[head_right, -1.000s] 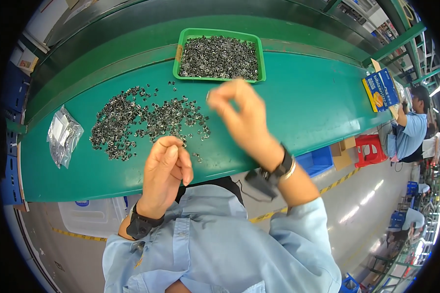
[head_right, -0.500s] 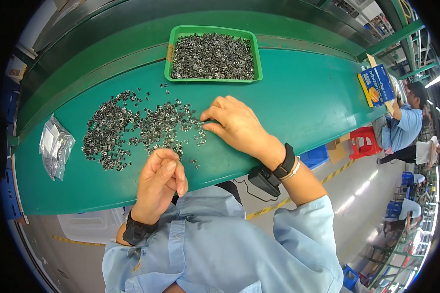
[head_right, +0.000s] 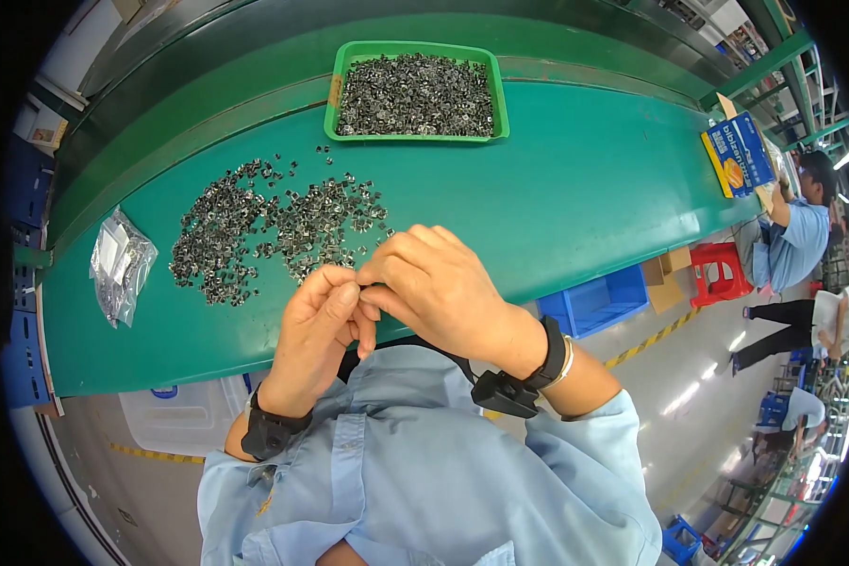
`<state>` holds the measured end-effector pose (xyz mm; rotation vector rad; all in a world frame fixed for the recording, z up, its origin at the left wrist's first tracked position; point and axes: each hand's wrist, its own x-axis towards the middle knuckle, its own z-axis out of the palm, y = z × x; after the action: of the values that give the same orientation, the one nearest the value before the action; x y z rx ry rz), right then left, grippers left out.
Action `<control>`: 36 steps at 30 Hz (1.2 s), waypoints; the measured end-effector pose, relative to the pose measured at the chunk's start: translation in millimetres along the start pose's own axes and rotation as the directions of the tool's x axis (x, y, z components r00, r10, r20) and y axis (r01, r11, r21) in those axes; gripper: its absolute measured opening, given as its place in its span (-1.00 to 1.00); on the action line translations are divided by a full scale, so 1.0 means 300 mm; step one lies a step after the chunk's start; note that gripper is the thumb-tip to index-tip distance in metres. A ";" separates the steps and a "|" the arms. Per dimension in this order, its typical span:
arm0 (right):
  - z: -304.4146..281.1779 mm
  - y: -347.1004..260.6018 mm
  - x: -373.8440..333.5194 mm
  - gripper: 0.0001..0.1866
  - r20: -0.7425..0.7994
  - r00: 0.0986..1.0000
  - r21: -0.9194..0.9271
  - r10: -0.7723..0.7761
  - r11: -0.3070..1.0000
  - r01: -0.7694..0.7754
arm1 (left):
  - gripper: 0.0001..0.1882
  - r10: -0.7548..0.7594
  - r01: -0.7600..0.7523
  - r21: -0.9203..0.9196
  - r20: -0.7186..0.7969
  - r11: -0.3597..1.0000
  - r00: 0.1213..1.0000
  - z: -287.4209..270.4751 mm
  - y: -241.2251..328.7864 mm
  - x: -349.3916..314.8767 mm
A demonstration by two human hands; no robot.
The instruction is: The person picks up a metal clip from the table, inspects it with both hands, and places it into a green tray. This process is repeated for several other clips.
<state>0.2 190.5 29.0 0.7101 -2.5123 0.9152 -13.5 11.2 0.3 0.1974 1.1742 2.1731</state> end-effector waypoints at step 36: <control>0.060 -0.037 -0.116 -0.77 -0.222 0.971 0.263 0.091 0.964 -0.030 | -0.85 0.090 -0.036 -0.282 0.180 0.959 0.980 -0.008 -0.077 0.000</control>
<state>31.7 182.4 4.2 0.5654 -2.2424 1.2863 -3.5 18.5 -19.2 0.3175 0.7561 2.2883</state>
